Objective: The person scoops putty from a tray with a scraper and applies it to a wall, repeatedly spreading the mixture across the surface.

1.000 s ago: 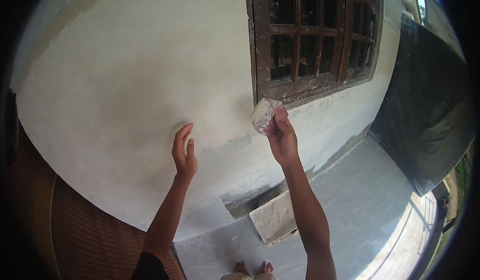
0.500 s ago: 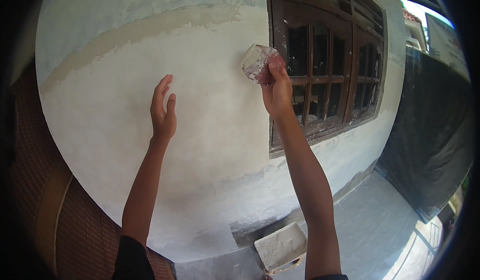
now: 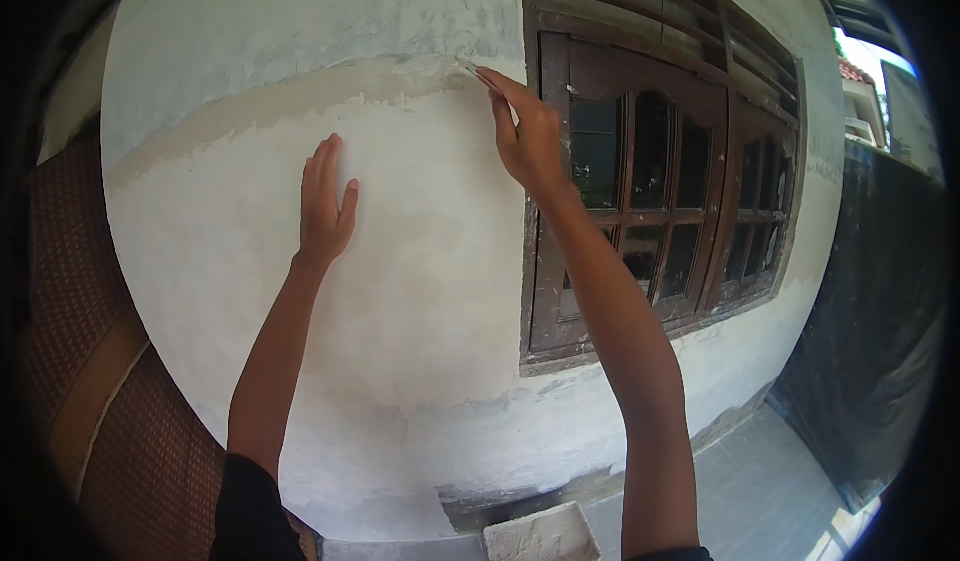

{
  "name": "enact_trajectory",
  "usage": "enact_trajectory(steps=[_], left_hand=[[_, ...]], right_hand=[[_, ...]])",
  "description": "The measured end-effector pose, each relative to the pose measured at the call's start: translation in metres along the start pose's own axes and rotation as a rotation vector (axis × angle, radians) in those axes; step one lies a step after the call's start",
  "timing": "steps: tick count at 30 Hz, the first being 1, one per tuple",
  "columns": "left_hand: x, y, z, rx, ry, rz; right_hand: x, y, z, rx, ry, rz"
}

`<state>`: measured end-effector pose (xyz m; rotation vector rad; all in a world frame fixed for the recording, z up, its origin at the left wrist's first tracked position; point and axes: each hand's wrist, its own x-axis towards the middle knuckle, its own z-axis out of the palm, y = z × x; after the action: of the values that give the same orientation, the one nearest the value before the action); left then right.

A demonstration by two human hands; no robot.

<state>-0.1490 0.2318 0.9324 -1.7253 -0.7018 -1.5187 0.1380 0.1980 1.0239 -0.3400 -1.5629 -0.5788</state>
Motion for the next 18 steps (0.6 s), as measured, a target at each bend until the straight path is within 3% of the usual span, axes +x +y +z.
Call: enact_trajectory(steps=[1, 3, 6, 18], left_hand=[[0.0, 0.0, 0.002, 0.022, 0.005, -0.008], [-0.001, -0.001, 0.005, 0.053, 0.009, -0.018], [-0.003, 0.0, 0.006, 0.092, 0.014, -0.003], [-0.004, -0.002, 0.01, 0.157, 0.003, 0.002]], right_hand=[[0.001, 0.004, 0.004, 0.011, 0.001, -0.004], [0.002, 0.012, 0.012, -0.047, 0.041, -0.267], [0.001, 0.023, 0.023, -0.182, 0.094, -0.383], [-0.017, 0.04, 0.046, -0.488, -0.036, -0.369]])
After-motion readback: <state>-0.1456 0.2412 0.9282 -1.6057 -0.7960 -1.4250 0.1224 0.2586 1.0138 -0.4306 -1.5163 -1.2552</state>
